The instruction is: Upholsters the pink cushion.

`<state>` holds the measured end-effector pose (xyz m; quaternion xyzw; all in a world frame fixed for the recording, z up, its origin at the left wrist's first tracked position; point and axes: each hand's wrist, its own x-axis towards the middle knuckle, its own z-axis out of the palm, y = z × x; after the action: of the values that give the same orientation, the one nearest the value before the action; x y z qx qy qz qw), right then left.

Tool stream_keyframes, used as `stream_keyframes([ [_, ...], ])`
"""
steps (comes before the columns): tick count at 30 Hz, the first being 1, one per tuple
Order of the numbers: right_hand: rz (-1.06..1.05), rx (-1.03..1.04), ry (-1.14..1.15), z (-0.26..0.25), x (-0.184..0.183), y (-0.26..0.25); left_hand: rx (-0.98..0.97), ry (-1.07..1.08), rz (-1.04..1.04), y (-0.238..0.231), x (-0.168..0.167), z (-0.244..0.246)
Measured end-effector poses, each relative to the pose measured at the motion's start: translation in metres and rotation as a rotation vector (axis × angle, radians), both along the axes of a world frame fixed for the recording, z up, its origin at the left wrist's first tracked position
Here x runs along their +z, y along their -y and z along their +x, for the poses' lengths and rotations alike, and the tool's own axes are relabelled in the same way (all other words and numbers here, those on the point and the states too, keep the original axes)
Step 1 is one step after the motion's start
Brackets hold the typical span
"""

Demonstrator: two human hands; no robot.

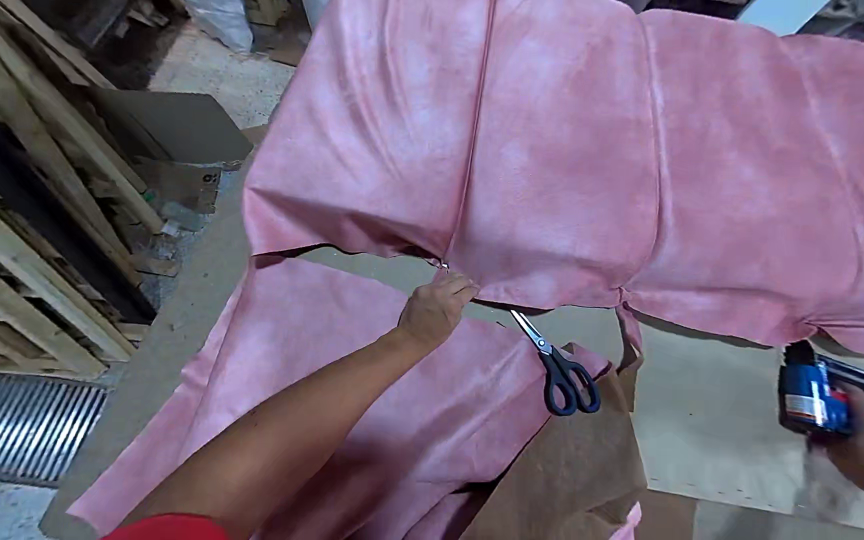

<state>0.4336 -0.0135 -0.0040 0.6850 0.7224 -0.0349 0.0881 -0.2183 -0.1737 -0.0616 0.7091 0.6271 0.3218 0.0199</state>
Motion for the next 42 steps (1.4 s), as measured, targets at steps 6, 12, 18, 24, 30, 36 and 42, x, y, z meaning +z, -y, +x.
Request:
stream_keyframes([
  [6,-0.153,-0.029,-0.153,-0.134,0.084,0.010,-0.014,-0.041,-0.115,0.006,0.007,0.005],
  [12,-0.201,0.066,-0.637,-0.422,0.127,0.138,-0.080,-0.071,-0.229,0.028,0.005,0.011],
  [18,-0.414,-0.111,-0.667,-0.515,0.100,0.128,-0.084,-0.004,-0.284,0.033,0.007,0.006],
  [24,-0.541,-0.330,-0.735,-0.556,0.096,0.096,-0.094,0.049,-0.242,0.032,-0.001,0.006],
  [30,-0.617,-0.342,-0.761,-0.560,0.098,0.097,-0.070,0.156,-0.228,0.031,-0.002,0.004],
  [36,-0.649,-0.254,-0.634,-0.568,0.104,0.093,-0.019,0.220,-0.251,0.034,-0.006,0.006],
  [42,-0.640,-0.236,-0.598,-0.568,0.105,0.094,-0.029,0.194,-0.221,0.033,-0.008,0.008],
])
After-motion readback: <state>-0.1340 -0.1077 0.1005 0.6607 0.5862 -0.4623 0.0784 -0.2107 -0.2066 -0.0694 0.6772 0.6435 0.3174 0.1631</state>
